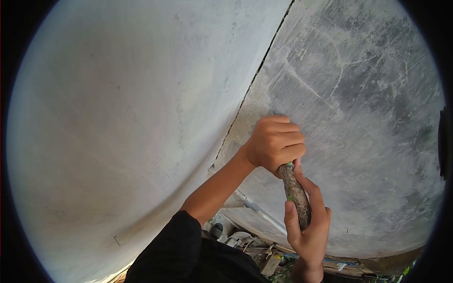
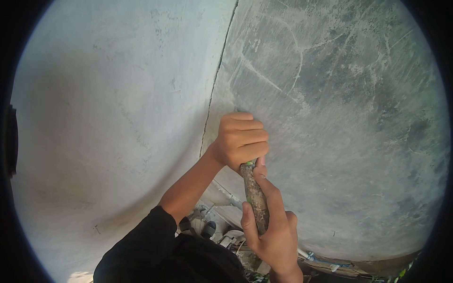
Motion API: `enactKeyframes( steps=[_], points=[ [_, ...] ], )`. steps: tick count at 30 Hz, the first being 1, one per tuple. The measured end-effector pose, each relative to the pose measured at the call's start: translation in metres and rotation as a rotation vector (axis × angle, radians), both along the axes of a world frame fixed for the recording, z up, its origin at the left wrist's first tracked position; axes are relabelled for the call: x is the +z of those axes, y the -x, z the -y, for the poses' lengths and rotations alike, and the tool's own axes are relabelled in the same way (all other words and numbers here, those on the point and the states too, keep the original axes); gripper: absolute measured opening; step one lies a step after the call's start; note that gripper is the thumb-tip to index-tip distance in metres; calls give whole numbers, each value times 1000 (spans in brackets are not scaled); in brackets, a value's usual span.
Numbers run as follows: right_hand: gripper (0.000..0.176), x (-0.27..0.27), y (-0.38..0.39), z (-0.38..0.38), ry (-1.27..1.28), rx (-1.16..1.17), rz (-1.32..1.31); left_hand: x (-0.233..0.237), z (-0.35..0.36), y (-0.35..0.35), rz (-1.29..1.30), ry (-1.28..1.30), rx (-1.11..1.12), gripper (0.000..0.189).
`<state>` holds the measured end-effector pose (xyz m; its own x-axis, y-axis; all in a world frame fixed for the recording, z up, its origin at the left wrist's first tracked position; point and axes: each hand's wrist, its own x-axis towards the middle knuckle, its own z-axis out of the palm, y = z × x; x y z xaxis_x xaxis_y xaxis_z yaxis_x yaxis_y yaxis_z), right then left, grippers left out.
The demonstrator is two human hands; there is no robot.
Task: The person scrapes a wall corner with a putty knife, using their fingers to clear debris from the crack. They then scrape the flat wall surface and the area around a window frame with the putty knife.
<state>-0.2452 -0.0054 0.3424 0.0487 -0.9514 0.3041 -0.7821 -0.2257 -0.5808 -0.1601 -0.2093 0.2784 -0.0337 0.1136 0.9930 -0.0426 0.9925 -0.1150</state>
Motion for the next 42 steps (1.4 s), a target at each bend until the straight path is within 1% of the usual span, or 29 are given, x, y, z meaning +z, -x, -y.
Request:
enactKeyframes(
  steps=[1, 3, 5, 9, 15, 18, 21, 24, 27, 30, 32, 33, 36, 37, 39, 42],
  points=[
    [47, -2, -5, 0, 42, 9, -43, 3, 4, 0, -7, 11, 4, 31],
    [47, -1, -5, 2, 8, -5, 29, 0, 1, 3, -19, 2, -2, 31],
    [48, -4, -4, 2, 27, -10, 39, 1, 2, 0, -12, 12, 16, 32],
    [50, 9, -7, -13, 17, 7, -34, 2, -11, 2, -6, 3, -49, 33],
    [51, 8, -2, -11, 147, -10, -54, 18, -11, 4, -14, 26, -11, 33],
    [50, 28, -5, 1, -4, -27, -25, 23, 2, 2, -43, 22, 34, 33],
    [48, 28, -6, 2, 75, 32, -106, 23, 1, -1, -46, 18, 11, 33],
    [48, 26, 0, 12, 63, 54, -64, 21, 7, 1, -77, 9, 26, 33],
    [49, 28, -3, 8, 64, 32, -116, 21, 5, 0, -64, -1, 31, 34],
    [51, 29, -5, 14, 136, 100, -135, 22, 6, 0, -111, -5, 9, 34],
    [50, 32, -8, 11, 76, 92, -219, 17, 4, -7, -81, -25, 12, 35],
    [50, 35, -10, 14, 73, 91, -260, 22, 10, -11, -64, -8, 19, 35],
    [45, 33, -22, 5, 59, -46, -121, 18, 5, -1, -91, -29, -48, 36],
    [45, 34, -20, 5, 24, -24, -135, 20, 4, -1, -94, -28, -46, 35],
    [50, 31, -10, 11, 86, 52, -155, 20, 3, -2, -82, -16, -10, 34],
    [53, 28, -3, 4, 104, 62, -142, 21, 4, 0, -46, -4, 12, 33]
  ],
)
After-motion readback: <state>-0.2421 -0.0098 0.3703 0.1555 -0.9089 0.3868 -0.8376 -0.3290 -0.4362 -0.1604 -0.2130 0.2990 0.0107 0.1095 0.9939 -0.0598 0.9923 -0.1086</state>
